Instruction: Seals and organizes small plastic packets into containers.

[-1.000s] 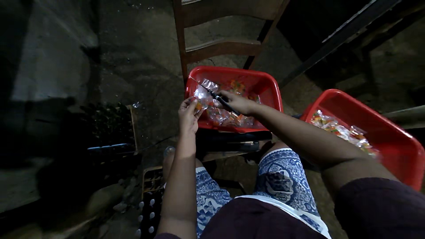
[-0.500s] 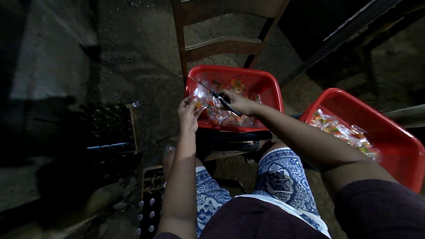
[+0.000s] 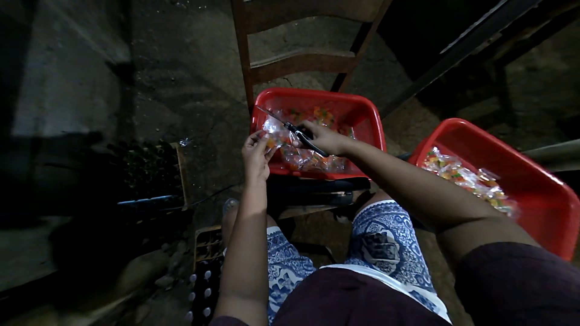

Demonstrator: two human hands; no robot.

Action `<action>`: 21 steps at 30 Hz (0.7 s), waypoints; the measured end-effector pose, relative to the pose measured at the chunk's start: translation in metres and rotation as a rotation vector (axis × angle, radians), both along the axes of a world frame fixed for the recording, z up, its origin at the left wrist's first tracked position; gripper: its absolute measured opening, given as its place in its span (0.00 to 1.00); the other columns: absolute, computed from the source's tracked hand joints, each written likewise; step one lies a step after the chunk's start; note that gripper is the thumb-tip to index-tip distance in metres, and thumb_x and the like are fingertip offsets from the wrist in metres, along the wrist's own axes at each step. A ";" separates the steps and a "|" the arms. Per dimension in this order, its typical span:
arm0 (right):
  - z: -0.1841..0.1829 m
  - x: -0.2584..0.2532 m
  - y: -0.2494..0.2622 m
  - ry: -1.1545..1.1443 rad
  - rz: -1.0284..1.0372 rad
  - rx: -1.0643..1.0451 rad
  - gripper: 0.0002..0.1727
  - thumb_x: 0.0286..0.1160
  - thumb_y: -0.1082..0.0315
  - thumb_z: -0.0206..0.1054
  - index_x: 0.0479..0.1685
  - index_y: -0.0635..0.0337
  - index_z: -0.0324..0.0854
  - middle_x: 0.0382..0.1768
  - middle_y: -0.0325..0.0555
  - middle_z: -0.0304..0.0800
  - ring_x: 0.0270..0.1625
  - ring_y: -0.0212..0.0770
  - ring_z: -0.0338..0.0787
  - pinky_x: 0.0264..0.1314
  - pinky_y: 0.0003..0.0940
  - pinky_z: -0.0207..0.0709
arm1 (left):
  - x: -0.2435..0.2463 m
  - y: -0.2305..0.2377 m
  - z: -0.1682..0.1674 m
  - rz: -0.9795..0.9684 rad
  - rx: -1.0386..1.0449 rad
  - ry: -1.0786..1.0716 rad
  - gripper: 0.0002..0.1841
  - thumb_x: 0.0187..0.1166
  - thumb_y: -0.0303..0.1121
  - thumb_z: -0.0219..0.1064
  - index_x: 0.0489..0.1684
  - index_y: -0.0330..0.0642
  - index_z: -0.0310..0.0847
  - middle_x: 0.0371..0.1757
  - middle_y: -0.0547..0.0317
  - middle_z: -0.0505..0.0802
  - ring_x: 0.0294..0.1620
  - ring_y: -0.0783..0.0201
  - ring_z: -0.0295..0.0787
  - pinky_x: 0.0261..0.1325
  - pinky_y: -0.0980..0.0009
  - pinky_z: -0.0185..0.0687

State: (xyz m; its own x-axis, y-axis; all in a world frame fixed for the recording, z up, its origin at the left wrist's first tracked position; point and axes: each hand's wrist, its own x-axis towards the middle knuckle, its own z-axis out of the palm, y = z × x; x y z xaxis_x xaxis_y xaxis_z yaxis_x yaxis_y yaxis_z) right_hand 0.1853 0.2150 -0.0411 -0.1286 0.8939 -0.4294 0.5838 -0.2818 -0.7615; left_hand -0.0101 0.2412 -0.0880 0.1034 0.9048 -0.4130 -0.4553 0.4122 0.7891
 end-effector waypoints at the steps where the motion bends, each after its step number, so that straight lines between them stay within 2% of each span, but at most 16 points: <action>1: 0.001 0.000 0.000 0.003 0.000 0.005 0.32 0.82 0.52 0.69 0.79 0.59 0.67 0.53 0.55 0.85 0.48 0.45 0.85 0.54 0.48 0.79 | 0.000 0.000 0.000 -0.003 -0.002 0.000 0.09 0.84 0.24 0.64 0.57 0.41 0.77 0.43 0.59 0.88 0.38 0.67 0.89 0.45 0.69 0.90; 5: -0.004 0.002 0.000 0.041 -0.019 0.034 0.32 0.81 0.52 0.70 0.78 0.60 0.69 0.51 0.52 0.85 0.44 0.41 0.84 0.51 0.44 0.79 | -0.001 -0.001 0.000 -0.015 0.003 0.000 0.09 0.84 0.24 0.64 0.57 0.41 0.77 0.44 0.58 0.88 0.40 0.66 0.89 0.46 0.69 0.90; 9: -0.013 0.006 0.001 0.053 -0.019 0.069 0.33 0.76 0.51 0.74 0.75 0.59 0.71 0.47 0.50 0.86 0.42 0.40 0.84 0.49 0.44 0.80 | -0.001 -0.001 -0.001 -0.010 0.010 -0.003 0.08 0.84 0.24 0.64 0.56 0.42 0.78 0.42 0.58 0.89 0.38 0.67 0.89 0.45 0.70 0.90; 14: -0.010 0.004 0.002 0.031 -0.016 0.046 0.33 0.78 0.51 0.72 0.76 0.58 0.70 0.49 0.53 0.85 0.45 0.43 0.85 0.51 0.48 0.80 | 0.000 -0.001 0.001 -0.010 0.007 -0.001 0.08 0.84 0.23 0.64 0.56 0.42 0.78 0.42 0.59 0.89 0.38 0.68 0.90 0.44 0.71 0.90; 21: -0.007 0.004 0.002 0.014 -0.011 0.049 0.31 0.80 0.52 0.71 0.76 0.58 0.71 0.51 0.52 0.86 0.46 0.43 0.86 0.54 0.47 0.79 | 0.000 0.000 0.000 -0.013 0.002 -0.006 0.08 0.84 0.24 0.64 0.56 0.41 0.78 0.43 0.58 0.89 0.39 0.66 0.90 0.46 0.69 0.90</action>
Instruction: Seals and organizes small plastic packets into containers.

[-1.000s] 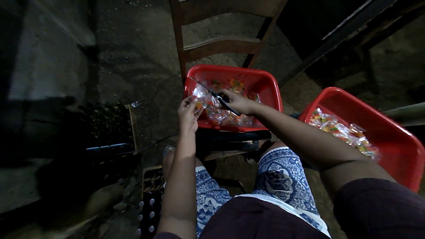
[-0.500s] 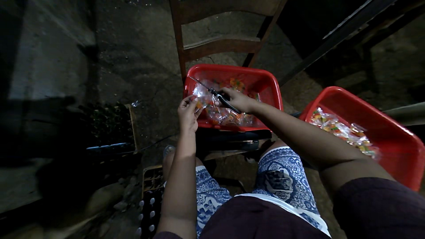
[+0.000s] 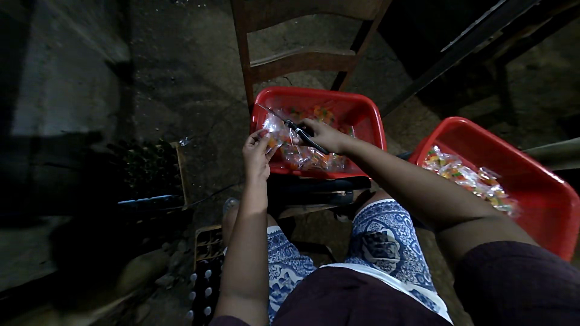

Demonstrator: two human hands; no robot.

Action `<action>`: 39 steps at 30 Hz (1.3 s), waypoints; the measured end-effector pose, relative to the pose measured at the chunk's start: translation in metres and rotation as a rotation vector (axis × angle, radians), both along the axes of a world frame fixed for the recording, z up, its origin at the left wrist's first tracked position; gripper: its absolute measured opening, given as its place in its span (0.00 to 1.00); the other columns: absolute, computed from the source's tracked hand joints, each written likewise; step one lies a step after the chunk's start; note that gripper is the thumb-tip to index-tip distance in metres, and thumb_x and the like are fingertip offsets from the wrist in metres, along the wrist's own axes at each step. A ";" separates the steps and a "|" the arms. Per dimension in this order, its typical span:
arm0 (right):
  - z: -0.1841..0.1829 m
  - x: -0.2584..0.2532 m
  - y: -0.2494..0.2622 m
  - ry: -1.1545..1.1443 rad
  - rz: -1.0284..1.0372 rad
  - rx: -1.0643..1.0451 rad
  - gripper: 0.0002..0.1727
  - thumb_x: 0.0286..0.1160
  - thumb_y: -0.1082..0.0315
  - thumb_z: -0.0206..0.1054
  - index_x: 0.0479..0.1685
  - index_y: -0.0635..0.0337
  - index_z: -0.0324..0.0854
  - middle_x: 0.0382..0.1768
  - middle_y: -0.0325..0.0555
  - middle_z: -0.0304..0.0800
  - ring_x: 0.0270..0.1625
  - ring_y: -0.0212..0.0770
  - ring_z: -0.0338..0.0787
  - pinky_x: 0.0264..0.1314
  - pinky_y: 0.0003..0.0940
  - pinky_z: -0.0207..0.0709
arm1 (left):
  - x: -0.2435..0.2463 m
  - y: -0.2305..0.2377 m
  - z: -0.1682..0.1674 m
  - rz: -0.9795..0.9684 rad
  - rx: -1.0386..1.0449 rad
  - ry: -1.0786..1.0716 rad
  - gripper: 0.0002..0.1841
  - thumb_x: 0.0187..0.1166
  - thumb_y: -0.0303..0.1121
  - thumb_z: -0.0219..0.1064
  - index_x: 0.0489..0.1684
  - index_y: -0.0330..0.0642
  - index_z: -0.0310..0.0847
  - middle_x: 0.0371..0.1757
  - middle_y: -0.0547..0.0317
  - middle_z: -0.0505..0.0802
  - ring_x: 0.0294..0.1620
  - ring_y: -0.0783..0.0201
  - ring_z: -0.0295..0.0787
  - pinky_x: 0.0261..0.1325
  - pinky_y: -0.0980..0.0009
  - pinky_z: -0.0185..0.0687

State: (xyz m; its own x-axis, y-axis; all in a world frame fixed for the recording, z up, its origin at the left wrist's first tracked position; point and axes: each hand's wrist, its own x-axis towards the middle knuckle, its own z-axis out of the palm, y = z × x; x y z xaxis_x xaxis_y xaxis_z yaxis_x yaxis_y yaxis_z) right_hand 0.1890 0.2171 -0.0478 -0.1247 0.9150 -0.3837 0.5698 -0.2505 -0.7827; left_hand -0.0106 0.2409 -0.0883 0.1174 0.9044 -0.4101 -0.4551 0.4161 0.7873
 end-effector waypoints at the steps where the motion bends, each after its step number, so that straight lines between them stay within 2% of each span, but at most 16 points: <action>1: 0.002 0.000 0.000 -0.008 0.001 -0.004 0.31 0.80 0.52 0.71 0.76 0.58 0.71 0.51 0.53 0.86 0.47 0.43 0.86 0.54 0.47 0.79 | 0.000 0.000 0.000 -0.001 -0.001 0.002 0.09 0.84 0.24 0.64 0.56 0.41 0.78 0.43 0.58 0.89 0.39 0.67 0.90 0.46 0.70 0.90; 6: 0.006 0.000 -0.002 -0.045 0.013 0.013 0.29 0.81 0.55 0.71 0.75 0.60 0.73 0.49 0.53 0.87 0.44 0.43 0.85 0.52 0.46 0.79 | 0.000 0.001 0.000 -0.021 -0.001 0.041 0.10 0.84 0.25 0.64 0.58 0.41 0.77 0.46 0.57 0.88 0.40 0.67 0.88 0.46 0.70 0.89; 10: 0.002 0.004 -0.004 0.023 -0.042 0.019 0.24 0.84 0.56 0.67 0.72 0.60 0.77 0.39 0.47 0.85 0.30 0.33 0.78 0.34 0.32 0.75 | 0.001 0.001 0.000 -0.007 -0.005 0.032 0.09 0.84 0.23 0.64 0.58 0.41 0.77 0.44 0.57 0.89 0.39 0.67 0.89 0.45 0.70 0.89; 13: -0.006 0.000 -0.003 0.219 -0.240 -0.091 0.24 0.90 0.54 0.60 0.73 0.61 0.70 0.33 0.41 0.77 0.25 0.30 0.75 0.28 0.26 0.73 | 0.001 0.002 -0.001 0.075 0.029 0.021 0.09 0.84 0.23 0.63 0.57 0.41 0.76 0.44 0.58 0.88 0.40 0.67 0.89 0.46 0.70 0.89; 15: -0.009 -0.005 0.001 0.231 -0.292 -0.215 0.25 0.93 0.54 0.54 0.80 0.59 0.63 0.37 0.42 0.75 0.29 0.32 0.76 0.34 0.29 0.75 | -0.001 0.005 -0.002 0.173 0.053 0.004 0.12 0.85 0.24 0.63 0.63 0.40 0.74 0.46 0.58 0.88 0.43 0.67 0.89 0.50 0.69 0.89; 17: -0.023 -0.009 0.007 0.209 -0.277 -0.292 0.25 0.92 0.59 0.55 0.82 0.60 0.63 0.39 0.46 0.79 0.31 0.35 0.80 0.36 0.32 0.79 | -0.003 0.007 -0.003 0.246 0.066 -0.012 0.14 0.86 0.26 0.62 0.67 0.41 0.74 0.48 0.59 0.88 0.45 0.68 0.88 0.52 0.71 0.87; 20: -0.054 -0.023 0.024 0.127 -0.287 -0.349 0.28 0.89 0.62 0.59 0.83 0.63 0.61 0.39 0.51 0.85 0.30 0.37 0.85 0.35 0.34 0.82 | -0.003 0.007 -0.004 0.289 0.050 -0.049 0.12 0.86 0.27 0.63 0.64 0.42 0.77 0.49 0.59 0.88 0.47 0.68 0.87 0.55 0.71 0.85; 23: -0.057 -0.044 0.037 -0.005 -0.261 -0.387 0.30 0.92 0.59 0.53 0.87 0.62 0.56 0.55 0.59 0.84 0.42 0.44 0.88 0.46 0.40 0.82 | -0.002 0.004 -0.004 0.234 0.061 -0.091 0.07 0.87 0.28 0.62 0.57 0.46 0.76 0.44 0.63 0.88 0.40 0.71 0.87 0.49 0.75 0.87; 25: -0.073 -0.049 0.045 -0.069 -0.222 -0.345 0.30 0.92 0.54 0.55 0.82 0.67 0.62 0.57 0.62 0.85 0.46 0.49 0.89 0.50 0.44 0.82 | -0.003 0.001 -0.003 0.152 0.078 -0.115 0.07 0.88 0.28 0.60 0.57 0.46 0.74 0.46 0.63 0.87 0.43 0.70 0.88 0.54 0.73 0.87; 27: -0.086 -0.054 0.054 -0.216 -0.112 -0.304 0.26 0.89 0.55 0.60 0.68 0.72 0.75 0.54 0.65 0.86 0.51 0.56 0.88 0.56 0.54 0.80 | -0.002 0.002 -0.003 0.117 0.066 -0.147 0.08 0.88 0.26 0.58 0.58 0.45 0.74 0.47 0.61 0.88 0.44 0.69 0.89 0.54 0.72 0.87; 29: -0.081 -0.063 0.060 -0.305 0.034 -0.341 0.24 0.88 0.60 0.62 0.68 0.74 0.77 0.63 0.70 0.83 0.66 0.64 0.84 0.70 0.63 0.73 | -0.003 0.002 -0.002 0.092 0.055 -0.170 0.10 0.87 0.24 0.57 0.61 0.45 0.75 0.51 0.61 0.88 0.45 0.69 0.88 0.53 0.72 0.87; 30: -0.084 -0.067 0.062 -0.311 0.089 -0.338 0.23 0.88 0.61 0.62 0.68 0.74 0.77 0.64 0.71 0.82 0.68 0.65 0.83 0.72 0.65 0.71 | -0.004 0.002 -0.001 0.091 0.055 -0.182 0.11 0.87 0.24 0.57 0.62 0.45 0.76 0.51 0.61 0.88 0.45 0.69 0.88 0.53 0.72 0.87; 32: -0.103 -0.069 0.064 -0.272 0.143 -0.311 0.23 0.87 0.63 0.63 0.68 0.74 0.78 0.64 0.72 0.83 0.68 0.66 0.83 0.72 0.66 0.71 | -0.005 0.003 0.000 0.131 0.059 -0.208 0.09 0.87 0.24 0.58 0.59 0.44 0.76 0.48 0.60 0.89 0.43 0.69 0.89 0.53 0.71 0.88; 34: -0.136 -0.068 0.066 -0.206 0.101 -0.272 0.21 0.81 0.63 0.69 0.61 0.74 0.82 0.54 0.70 0.86 0.57 0.64 0.87 0.62 0.65 0.77 | -0.005 0.005 0.001 0.199 0.053 -0.238 0.06 0.88 0.25 0.58 0.54 0.42 0.76 0.44 0.60 0.90 0.43 0.67 0.90 0.53 0.69 0.89; 37: -0.125 -0.070 0.063 -0.270 0.228 -0.305 0.21 0.83 0.62 0.66 0.60 0.75 0.82 0.55 0.71 0.86 0.59 0.65 0.87 0.65 0.66 0.75 | -0.005 0.005 0.001 0.242 0.020 -0.236 0.07 0.89 0.29 0.59 0.58 0.42 0.73 0.46 0.57 0.89 0.45 0.65 0.91 0.55 0.67 0.89; 39: -0.099 -0.066 0.056 -0.319 0.361 -0.254 0.20 0.87 0.63 0.62 0.61 0.75 0.82 0.55 0.70 0.87 0.58 0.64 0.87 0.65 0.65 0.75 | -0.007 -0.002 0.003 0.214 0.033 -0.207 0.09 0.90 0.31 0.57 0.63 0.43 0.70 0.50 0.57 0.87 0.48 0.65 0.89 0.58 0.67 0.87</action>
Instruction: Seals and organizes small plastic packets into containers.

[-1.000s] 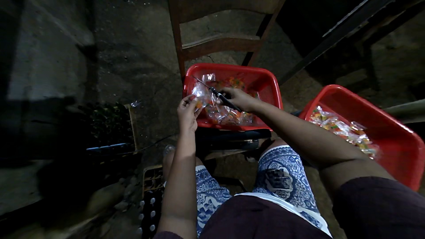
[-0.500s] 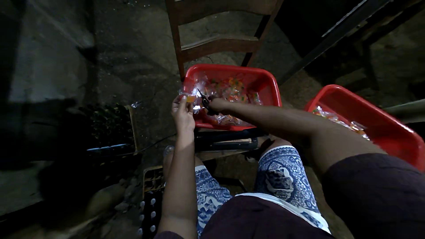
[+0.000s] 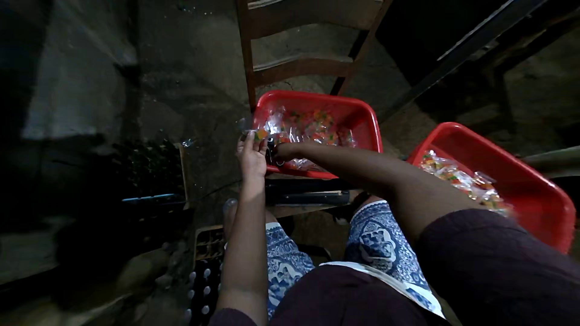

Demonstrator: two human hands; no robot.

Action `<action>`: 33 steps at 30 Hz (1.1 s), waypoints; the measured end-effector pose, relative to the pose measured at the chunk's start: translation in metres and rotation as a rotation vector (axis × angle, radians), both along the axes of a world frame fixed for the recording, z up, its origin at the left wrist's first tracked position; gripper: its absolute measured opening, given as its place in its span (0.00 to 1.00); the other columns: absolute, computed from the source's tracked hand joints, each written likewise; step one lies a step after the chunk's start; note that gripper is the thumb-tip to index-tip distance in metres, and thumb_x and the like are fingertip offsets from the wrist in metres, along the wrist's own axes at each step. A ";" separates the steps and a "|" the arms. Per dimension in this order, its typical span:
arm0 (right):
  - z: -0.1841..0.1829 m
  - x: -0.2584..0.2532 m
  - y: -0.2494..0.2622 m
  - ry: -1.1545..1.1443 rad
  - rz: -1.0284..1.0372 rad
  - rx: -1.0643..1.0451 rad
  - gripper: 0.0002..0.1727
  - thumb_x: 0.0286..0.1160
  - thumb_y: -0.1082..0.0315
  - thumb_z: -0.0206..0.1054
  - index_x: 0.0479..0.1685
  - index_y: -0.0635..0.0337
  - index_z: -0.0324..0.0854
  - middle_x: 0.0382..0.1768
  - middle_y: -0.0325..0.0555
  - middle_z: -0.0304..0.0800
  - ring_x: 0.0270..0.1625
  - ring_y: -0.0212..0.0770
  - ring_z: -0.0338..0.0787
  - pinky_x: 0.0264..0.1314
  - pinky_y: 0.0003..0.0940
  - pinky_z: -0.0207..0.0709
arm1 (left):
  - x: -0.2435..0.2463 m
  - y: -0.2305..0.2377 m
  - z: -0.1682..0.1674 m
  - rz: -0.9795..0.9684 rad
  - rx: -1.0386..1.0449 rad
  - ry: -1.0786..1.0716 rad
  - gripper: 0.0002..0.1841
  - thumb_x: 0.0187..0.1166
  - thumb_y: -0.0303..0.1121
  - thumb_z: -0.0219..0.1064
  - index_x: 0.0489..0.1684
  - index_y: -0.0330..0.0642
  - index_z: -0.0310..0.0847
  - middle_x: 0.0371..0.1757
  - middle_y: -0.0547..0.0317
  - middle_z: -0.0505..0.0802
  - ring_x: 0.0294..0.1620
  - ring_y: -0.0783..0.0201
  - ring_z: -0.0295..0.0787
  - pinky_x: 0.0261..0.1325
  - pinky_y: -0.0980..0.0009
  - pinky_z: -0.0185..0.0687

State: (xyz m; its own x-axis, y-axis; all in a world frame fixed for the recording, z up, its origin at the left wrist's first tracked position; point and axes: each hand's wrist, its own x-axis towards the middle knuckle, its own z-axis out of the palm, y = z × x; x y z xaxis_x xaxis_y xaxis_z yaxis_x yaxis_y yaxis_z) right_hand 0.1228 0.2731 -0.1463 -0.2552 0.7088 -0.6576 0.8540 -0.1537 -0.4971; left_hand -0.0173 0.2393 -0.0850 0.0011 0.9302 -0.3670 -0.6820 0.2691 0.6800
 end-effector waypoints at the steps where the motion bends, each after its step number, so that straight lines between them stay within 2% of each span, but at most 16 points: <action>1: 0.024 0.002 -0.007 -0.002 0.057 0.040 0.21 0.90 0.63 0.60 0.64 0.75 0.80 0.58 0.70 0.86 0.62 0.64 0.87 0.69 0.64 0.73 | 0.000 -0.004 0.003 0.004 0.007 0.002 0.08 0.90 0.30 0.57 0.61 0.43 0.71 0.50 0.57 0.87 0.48 0.64 0.89 0.57 0.66 0.87; 3: 0.074 0.010 -0.031 0.039 0.009 0.205 0.21 0.91 0.63 0.58 0.70 0.71 0.80 0.64 0.68 0.86 0.69 0.64 0.85 0.77 0.65 0.69 | -0.003 -0.016 0.011 -0.024 0.058 0.006 0.06 0.90 0.28 0.56 0.57 0.43 0.72 0.49 0.58 0.87 0.47 0.64 0.89 0.57 0.65 0.88; 5: 0.110 0.024 -0.067 0.227 -0.187 0.452 0.18 0.90 0.64 0.57 0.63 0.68 0.84 0.55 0.61 0.91 0.59 0.54 0.91 0.69 0.56 0.78 | -0.005 -0.038 0.027 -0.095 0.141 0.024 0.04 0.89 0.27 0.55 0.52 0.44 0.74 0.48 0.59 0.89 0.46 0.64 0.90 0.57 0.65 0.89; 6: 0.128 0.029 -0.089 0.365 -0.310 0.517 0.17 0.91 0.63 0.56 0.62 0.68 0.83 0.52 0.56 0.91 0.54 0.47 0.91 0.64 0.48 0.82 | -0.004 -0.051 0.036 -0.128 0.176 0.020 0.05 0.89 0.25 0.54 0.51 0.44 0.75 0.47 0.59 0.89 0.46 0.64 0.90 0.56 0.65 0.89; 7: 0.143 0.032 -0.113 0.513 -0.420 0.547 0.17 0.91 0.63 0.56 0.63 0.68 0.80 0.51 0.53 0.90 0.52 0.41 0.90 0.61 0.42 0.84 | -0.001 -0.065 0.044 -0.151 0.205 0.016 0.07 0.88 0.24 0.53 0.48 0.44 0.76 0.45 0.59 0.91 0.44 0.65 0.91 0.54 0.66 0.90; 9: 0.159 0.034 -0.159 0.722 -0.541 0.582 0.20 0.87 0.60 0.60 0.69 0.64 0.75 0.54 0.47 0.88 0.51 0.35 0.89 0.55 0.35 0.86 | 0.008 -0.097 0.060 -0.199 0.243 0.007 0.08 0.86 0.22 0.54 0.44 0.45 0.77 0.43 0.58 0.93 0.41 0.65 0.92 0.49 0.66 0.91; 10: 0.163 0.032 -0.179 0.773 -0.568 0.614 0.22 0.84 0.60 0.63 0.70 0.63 0.75 0.52 0.44 0.87 0.49 0.32 0.88 0.52 0.31 0.85 | 0.013 -0.113 0.067 -0.223 0.253 0.007 0.09 0.85 0.21 0.55 0.42 0.45 0.79 0.42 0.58 0.93 0.41 0.64 0.92 0.48 0.65 0.91; 11: 0.165 0.028 -0.196 0.814 -0.605 0.656 0.20 0.80 0.63 0.66 0.67 0.63 0.77 0.48 0.42 0.88 0.45 0.30 0.87 0.49 0.28 0.84 | 0.017 -0.129 0.073 -0.246 0.258 0.003 0.09 0.84 0.20 0.57 0.42 0.45 0.80 0.41 0.59 0.93 0.41 0.64 0.92 0.49 0.64 0.91; 14: 0.166 0.023 -0.236 0.869 -0.712 0.781 0.05 0.77 0.71 0.69 0.45 0.63 0.85 0.43 0.39 0.87 0.41 0.27 0.86 0.46 0.25 0.84 | 0.024 -0.168 0.089 -0.316 0.265 0.010 0.09 0.84 0.20 0.59 0.40 0.46 0.82 0.40 0.61 0.93 0.41 0.65 0.93 0.51 0.63 0.92; 16: 0.169 0.027 -0.260 0.883 -0.747 0.802 0.03 0.79 0.72 0.68 0.40 0.60 0.86 0.41 0.36 0.87 0.38 0.24 0.85 0.42 0.22 0.82 | 0.023 -0.189 0.099 -0.363 0.257 0.063 0.09 0.85 0.22 0.58 0.40 0.45 0.83 0.42 0.61 0.93 0.41 0.66 0.92 0.49 0.66 0.91; 20: 0.177 0.036 -0.300 0.984 -0.796 0.770 0.04 0.77 0.75 0.67 0.37 0.58 0.85 0.34 0.32 0.90 0.36 0.23 0.87 0.45 0.23 0.85 | 0.020 -0.225 0.113 -0.430 0.278 0.180 0.09 0.86 0.24 0.60 0.37 0.46 0.84 0.42 0.63 0.94 0.40 0.69 0.92 0.49 0.68 0.91; 25: 0.169 0.035 -0.335 1.064 -0.808 0.831 0.05 0.71 0.78 0.71 0.35 0.58 0.84 0.34 0.34 0.91 0.36 0.24 0.87 0.44 0.22 0.83 | 0.016 -0.256 0.111 -0.422 0.440 0.317 0.06 0.81 0.21 0.65 0.40 0.44 0.85 0.42 0.64 0.93 0.42 0.70 0.91 0.53 0.68 0.91; 29: 0.162 0.032 -0.355 1.063 -0.843 0.894 0.08 0.67 0.80 0.74 0.36 0.58 0.81 0.32 0.34 0.89 0.35 0.25 0.87 0.43 0.23 0.84 | 0.013 -0.271 0.102 -0.383 0.540 0.398 0.06 0.76 0.20 0.70 0.39 0.43 0.87 0.39 0.67 0.93 0.40 0.73 0.90 0.49 0.73 0.90; 31: 0.160 0.031 -0.362 1.054 -0.868 0.906 0.11 0.67 0.80 0.74 0.38 0.56 0.77 0.31 0.32 0.86 0.33 0.25 0.86 0.43 0.24 0.85 | 0.014 -0.275 0.100 -0.349 0.593 0.427 0.10 0.73 0.18 0.71 0.45 0.42 0.83 0.37 0.66 0.93 0.37 0.73 0.91 0.44 0.75 0.90; 33: 0.160 0.031 -0.369 1.053 -0.884 0.906 0.16 0.68 0.79 0.73 0.44 0.54 0.70 0.31 0.31 0.82 0.33 0.25 0.85 0.44 0.25 0.86 | 0.015 -0.277 0.098 -0.332 0.645 0.463 0.13 0.72 0.17 0.71 0.47 0.44 0.76 0.35 0.69 0.91 0.36 0.75 0.90 0.44 0.75 0.90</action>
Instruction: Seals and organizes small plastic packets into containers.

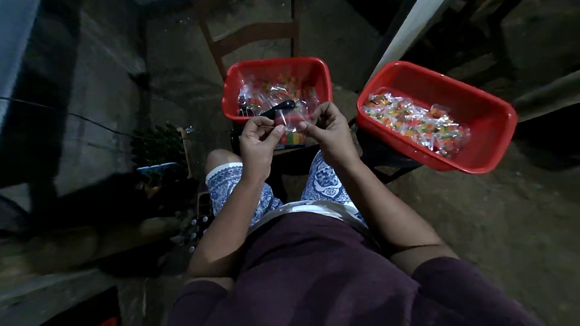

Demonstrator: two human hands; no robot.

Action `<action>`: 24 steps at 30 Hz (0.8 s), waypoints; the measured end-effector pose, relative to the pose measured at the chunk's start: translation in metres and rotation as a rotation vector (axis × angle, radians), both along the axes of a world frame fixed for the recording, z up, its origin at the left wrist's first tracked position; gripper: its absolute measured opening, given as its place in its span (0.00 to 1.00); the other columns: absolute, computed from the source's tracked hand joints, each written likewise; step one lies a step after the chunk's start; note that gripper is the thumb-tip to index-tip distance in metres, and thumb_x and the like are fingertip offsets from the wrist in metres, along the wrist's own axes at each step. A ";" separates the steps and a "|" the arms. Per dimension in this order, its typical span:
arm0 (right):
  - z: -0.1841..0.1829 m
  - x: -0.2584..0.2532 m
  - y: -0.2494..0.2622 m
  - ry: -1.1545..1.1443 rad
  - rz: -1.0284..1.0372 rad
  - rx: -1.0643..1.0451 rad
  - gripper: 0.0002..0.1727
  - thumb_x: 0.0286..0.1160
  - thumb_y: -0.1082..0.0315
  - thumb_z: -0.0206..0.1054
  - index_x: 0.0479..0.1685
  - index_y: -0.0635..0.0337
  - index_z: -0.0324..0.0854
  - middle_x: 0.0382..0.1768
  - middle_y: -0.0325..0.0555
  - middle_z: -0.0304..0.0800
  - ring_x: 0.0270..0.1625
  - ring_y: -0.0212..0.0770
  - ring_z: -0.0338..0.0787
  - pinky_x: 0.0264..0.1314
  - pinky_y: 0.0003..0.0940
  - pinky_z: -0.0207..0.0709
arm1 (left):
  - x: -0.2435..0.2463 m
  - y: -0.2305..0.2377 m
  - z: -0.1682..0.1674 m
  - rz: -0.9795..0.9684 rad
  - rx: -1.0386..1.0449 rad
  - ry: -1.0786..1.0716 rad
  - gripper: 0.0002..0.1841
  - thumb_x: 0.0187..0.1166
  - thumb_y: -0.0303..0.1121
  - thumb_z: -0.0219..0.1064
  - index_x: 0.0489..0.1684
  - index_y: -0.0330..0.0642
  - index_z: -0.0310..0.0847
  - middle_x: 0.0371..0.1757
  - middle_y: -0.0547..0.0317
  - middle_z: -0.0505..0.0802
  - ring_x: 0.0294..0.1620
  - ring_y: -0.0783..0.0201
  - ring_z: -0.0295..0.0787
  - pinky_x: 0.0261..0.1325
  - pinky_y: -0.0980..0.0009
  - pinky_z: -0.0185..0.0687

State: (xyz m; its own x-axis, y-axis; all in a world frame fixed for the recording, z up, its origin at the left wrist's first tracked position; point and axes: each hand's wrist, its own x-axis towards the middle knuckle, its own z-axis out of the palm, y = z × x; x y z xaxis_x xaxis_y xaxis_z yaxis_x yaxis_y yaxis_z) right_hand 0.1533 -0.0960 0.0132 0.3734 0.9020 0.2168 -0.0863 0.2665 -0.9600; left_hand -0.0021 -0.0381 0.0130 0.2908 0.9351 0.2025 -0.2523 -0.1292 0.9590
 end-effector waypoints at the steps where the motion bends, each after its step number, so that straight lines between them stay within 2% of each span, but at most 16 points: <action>1: 0.001 0.000 -0.003 0.000 -0.010 0.006 0.18 0.69 0.79 0.73 0.45 0.53 0.68 0.30 0.31 0.82 0.32 0.25 0.85 0.43 0.25 0.86 | 0.000 -0.001 -0.001 -0.007 0.052 0.016 0.14 0.72 0.18 0.71 0.45 0.44 0.74 0.35 0.69 0.90 0.36 0.75 0.90 0.45 0.74 0.90; 3: 0.001 0.001 -0.008 -0.054 -0.010 0.039 0.17 0.72 0.78 0.71 0.47 0.54 0.67 0.30 0.30 0.83 0.31 0.24 0.85 0.41 0.24 0.86 | -0.001 0.000 -0.003 -0.042 0.187 0.065 0.10 0.73 0.18 0.70 0.43 0.41 0.77 0.35 0.69 0.90 0.37 0.75 0.89 0.47 0.74 0.89; 7: 0.000 0.009 -0.017 -0.197 0.030 0.093 0.09 0.77 0.77 0.66 0.51 0.61 0.77 0.37 0.32 0.85 0.36 0.23 0.85 0.44 0.21 0.83 | -0.003 0.000 0.002 -0.128 0.320 0.158 0.07 0.76 0.19 0.68 0.48 0.31 0.86 0.44 0.61 0.93 0.43 0.75 0.90 0.53 0.76 0.88; 12: 0.002 0.010 -0.022 -0.242 -0.052 0.129 0.08 0.75 0.78 0.68 0.49 0.65 0.80 0.37 0.34 0.87 0.35 0.22 0.85 0.43 0.19 0.83 | 0.001 -0.003 0.000 -0.111 0.313 0.149 0.07 0.77 0.19 0.69 0.49 0.32 0.86 0.47 0.60 0.92 0.46 0.74 0.90 0.55 0.75 0.89; 14: 0.004 0.005 -0.022 -0.374 -0.172 0.151 0.10 0.73 0.77 0.69 0.51 0.67 0.80 0.37 0.38 0.88 0.34 0.21 0.85 0.40 0.18 0.82 | 0.003 -0.004 -0.004 -0.115 0.309 0.171 0.11 0.79 0.23 0.68 0.56 0.30 0.84 0.57 0.54 0.89 0.52 0.71 0.88 0.57 0.73 0.87; 16: 0.007 0.000 -0.022 -0.604 -0.315 0.170 0.14 0.72 0.75 0.71 0.55 0.71 0.82 0.35 0.46 0.91 0.33 0.27 0.87 0.38 0.21 0.81 | 0.004 -0.011 -0.007 -0.218 0.190 0.161 0.22 0.79 0.24 0.68 0.71 0.30 0.74 0.68 0.52 0.84 0.58 0.69 0.88 0.60 0.70 0.88; 18: 0.006 -0.008 -0.022 -0.799 -0.378 0.230 0.16 0.70 0.75 0.72 0.56 0.73 0.83 0.36 0.52 0.92 0.37 0.38 0.90 0.43 0.30 0.84 | 0.006 -0.022 -0.008 -0.335 -0.072 0.052 0.22 0.83 0.23 0.59 0.77 0.41 0.69 0.66 0.62 0.84 0.56 0.71 0.88 0.60 0.68 0.88; 19: 0.004 -0.012 -0.021 -0.857 -0.378 0.272 0.17 0.69 0.75 0.73 0.57 0.73 0.84 0.37 0.54 0.92 0.38 0.42 0.91 0.46 0.34 0.86 | 0.007 -0.026 -0.006 -0.367 -0.229 -0.038 0.18 0.87 0.24 0.52 0.73 0.48 0.71 0.60 0.66 0.87 0.52 0.72 0.89 0.57 0.70 0.88; 21: -0.002 -0.017 -0.018 -0.889 -0.328 0.347 0.20 0.69 0.72 0.74 0.60 0.72 0.83 0.39 0.55 0.93 0.41 0.45 0.93 0.50 0.39 0.87 | 0.009 -0.029 -0.003 -0.416 -0.490 -0.224 0.16 0.94 0.32 0.43 0.62 0.55 0.78 0.50 0.68 0.92 0.46 0.74 0.91 0.50 0.75 0.89; 23: -0.008 -0.015 -0.019 -0.784 -0.213 0.364 0.24 0.75 0.65 0.72 0.64 0.74 0.80 0.46 0.55 0.94 0.47 0.41 0.93 0.56 0.37 0.86 | 0.008 -0.025 -0.004 -0.456 -0.627 -0.355 0.18 0.95 0.35 0.42 0.59 0.51 0.82 0.49 0.63 0.93 0.47 0.70 0.92 0.52 0.73 0.89; 24: -0.008 -0.012 -0.020 -0.706 -0.181 0.335 0.23 0.78 0.64 0.70 0.64 0.74 0.78 0.50 0.55 0.93 0.50 0.37 0.92 0.57 0.32 0.86 | 0.007 -0.023 -0.004 -0.462 -0.662 -0.383 0.17 0.94 0.34 0.43 0.58 0.50 0.82 0.47 0.62 0.93 0.45 0.70 0.92 0.51 0.74 0.89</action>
State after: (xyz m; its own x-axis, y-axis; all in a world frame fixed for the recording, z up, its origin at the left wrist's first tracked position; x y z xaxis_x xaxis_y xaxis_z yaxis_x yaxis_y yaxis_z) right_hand 0.1412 -0.1155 0.0049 0.1805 0.6856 0.7052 0.5838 0.5023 -0.6379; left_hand 0.0044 -0.0609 0.0094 0.6905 0.7013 -0.1769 -0.4608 0.6151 0.6399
